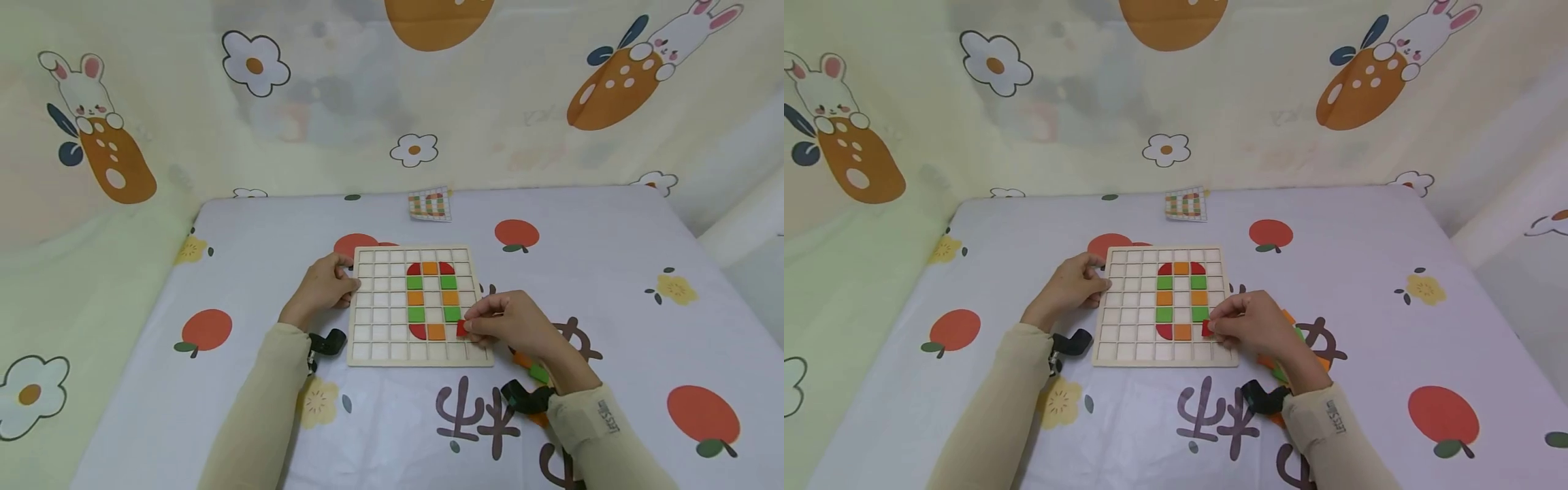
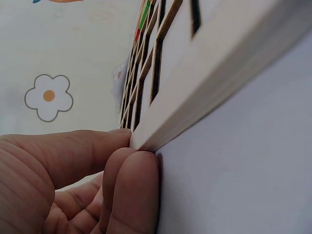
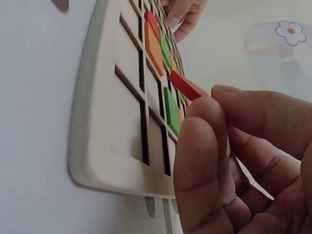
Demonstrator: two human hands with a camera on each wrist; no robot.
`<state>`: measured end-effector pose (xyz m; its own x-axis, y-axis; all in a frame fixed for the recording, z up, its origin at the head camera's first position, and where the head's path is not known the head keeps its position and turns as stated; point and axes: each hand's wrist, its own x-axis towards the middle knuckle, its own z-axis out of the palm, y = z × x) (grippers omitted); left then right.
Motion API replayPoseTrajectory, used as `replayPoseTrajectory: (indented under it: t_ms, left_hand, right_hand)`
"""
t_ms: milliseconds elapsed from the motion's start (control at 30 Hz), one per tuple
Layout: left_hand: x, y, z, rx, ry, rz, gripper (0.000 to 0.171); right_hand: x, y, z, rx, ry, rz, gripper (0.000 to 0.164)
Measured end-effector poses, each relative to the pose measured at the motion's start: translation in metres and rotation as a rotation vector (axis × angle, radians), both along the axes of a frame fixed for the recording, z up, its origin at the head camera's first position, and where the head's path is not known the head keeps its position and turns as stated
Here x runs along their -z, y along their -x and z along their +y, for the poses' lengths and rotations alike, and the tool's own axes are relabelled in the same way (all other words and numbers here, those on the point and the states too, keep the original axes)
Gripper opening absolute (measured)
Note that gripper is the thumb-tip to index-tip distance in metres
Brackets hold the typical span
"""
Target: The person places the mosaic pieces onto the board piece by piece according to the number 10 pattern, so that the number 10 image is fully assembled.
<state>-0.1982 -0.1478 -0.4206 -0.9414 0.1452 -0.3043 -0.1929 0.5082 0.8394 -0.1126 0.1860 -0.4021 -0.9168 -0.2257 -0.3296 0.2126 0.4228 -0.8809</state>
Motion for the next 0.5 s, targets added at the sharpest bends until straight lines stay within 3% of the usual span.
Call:
replayPoseTrajectory:
  t_ms: [233, 500]
  left_hand:
    - [-0.002, 0.002, 0.001, 0.004, -0.017, 0.007, 0.042]
    - [0.004, 0.002, -0.004, 0.005, -0.029, 0.01, 0.043]
  right_hand:
    - [0.001, 0.011, -0.003, -0.027, 0.0, -0.014, 0.016]
    - [0.009, 0.013, -0.008, -0.063, -0.007, -0.015, 0.015]
